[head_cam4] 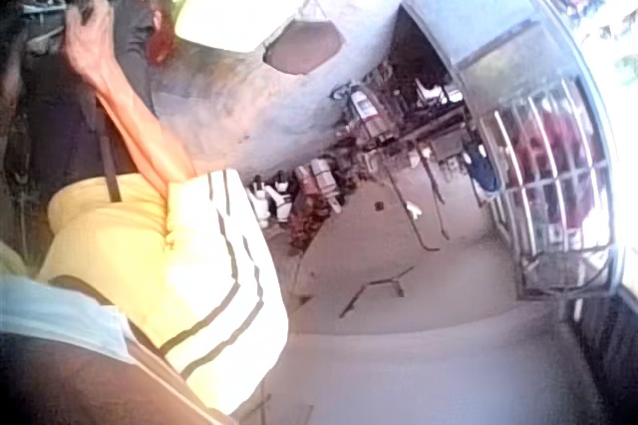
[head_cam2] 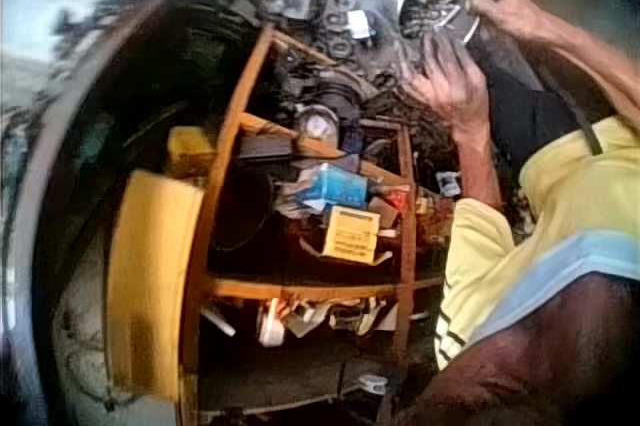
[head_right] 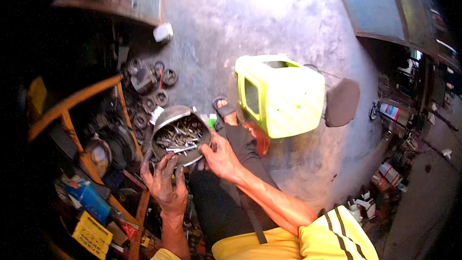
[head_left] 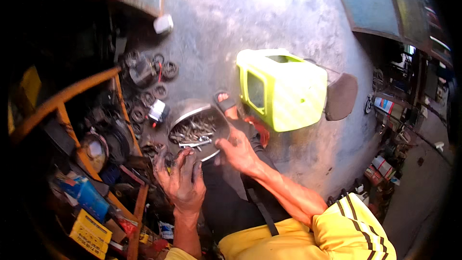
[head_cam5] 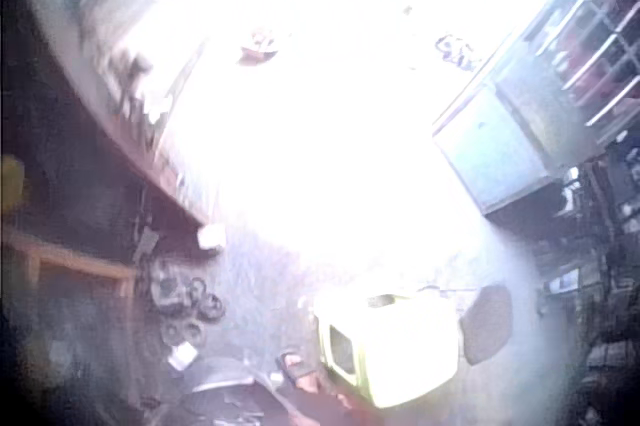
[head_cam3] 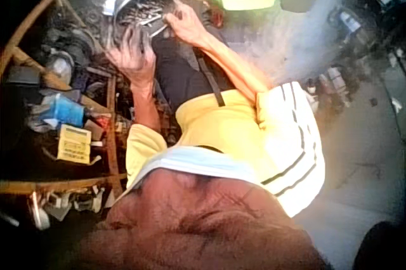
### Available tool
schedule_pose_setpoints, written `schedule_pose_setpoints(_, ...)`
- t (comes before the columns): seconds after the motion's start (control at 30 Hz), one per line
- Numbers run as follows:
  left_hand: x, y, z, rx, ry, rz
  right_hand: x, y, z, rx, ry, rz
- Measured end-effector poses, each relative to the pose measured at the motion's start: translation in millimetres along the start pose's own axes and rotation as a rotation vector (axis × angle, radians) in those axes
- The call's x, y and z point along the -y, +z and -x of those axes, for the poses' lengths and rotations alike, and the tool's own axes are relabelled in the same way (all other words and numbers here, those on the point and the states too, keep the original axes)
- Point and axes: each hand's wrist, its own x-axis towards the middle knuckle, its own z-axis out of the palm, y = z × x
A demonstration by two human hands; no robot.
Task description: The person works on the drum brake assembly of a vehicle by removing and replacing small metal components with their hands and a screwdriver.
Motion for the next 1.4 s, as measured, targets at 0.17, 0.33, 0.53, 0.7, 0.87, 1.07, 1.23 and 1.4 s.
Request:
schedule_pose_setpoints(0.17, -90, -55, -77, -0.062, 0.078, -0.290, 126, -35, 80, -0.125, -0.253, 0.269)
schedule_pose_setpoints(0.33, -126, -83, -135, -0.139, 0.205, -0.209, 193, -57, 99, -0.172, -0.236, 0.126)
schedule_pose_setpoints(0.53, -148, -131, -178, -0.026, 0.090, 0.296, 256, -78, 78, -0.157, -0.136, -0.127)
schedule_pose_setpoints(0.7, -157, -161, -246, -0.059, 0.035, 0.373, 331, -76, 51, -0.217, -0.125, -0.287)
schedule_pose_setpoints(0.87, -173, -170, -340, -0.047, -0.080, 0.515, 391, -96, 3, -0.177, -0.144, -0.286)
schedule_pose_setpoints(1.07, -220, -192, -440, 0.089, 0.040, 0.449, 454, -133, -21, -0.268, -0.160, -0.339)
schedule_pose_setpoints(1.23, -274, -175, -530, 0.154, 0.254, 0.382, 522, -208, -48, -0.329, -0.140, -0.359)
schedule_pose_setpoints(1.4, -334, -177, -630, 0.021, 0.540, 0.188, 606, -282, -94, -0.356, -0.269, -0.207)
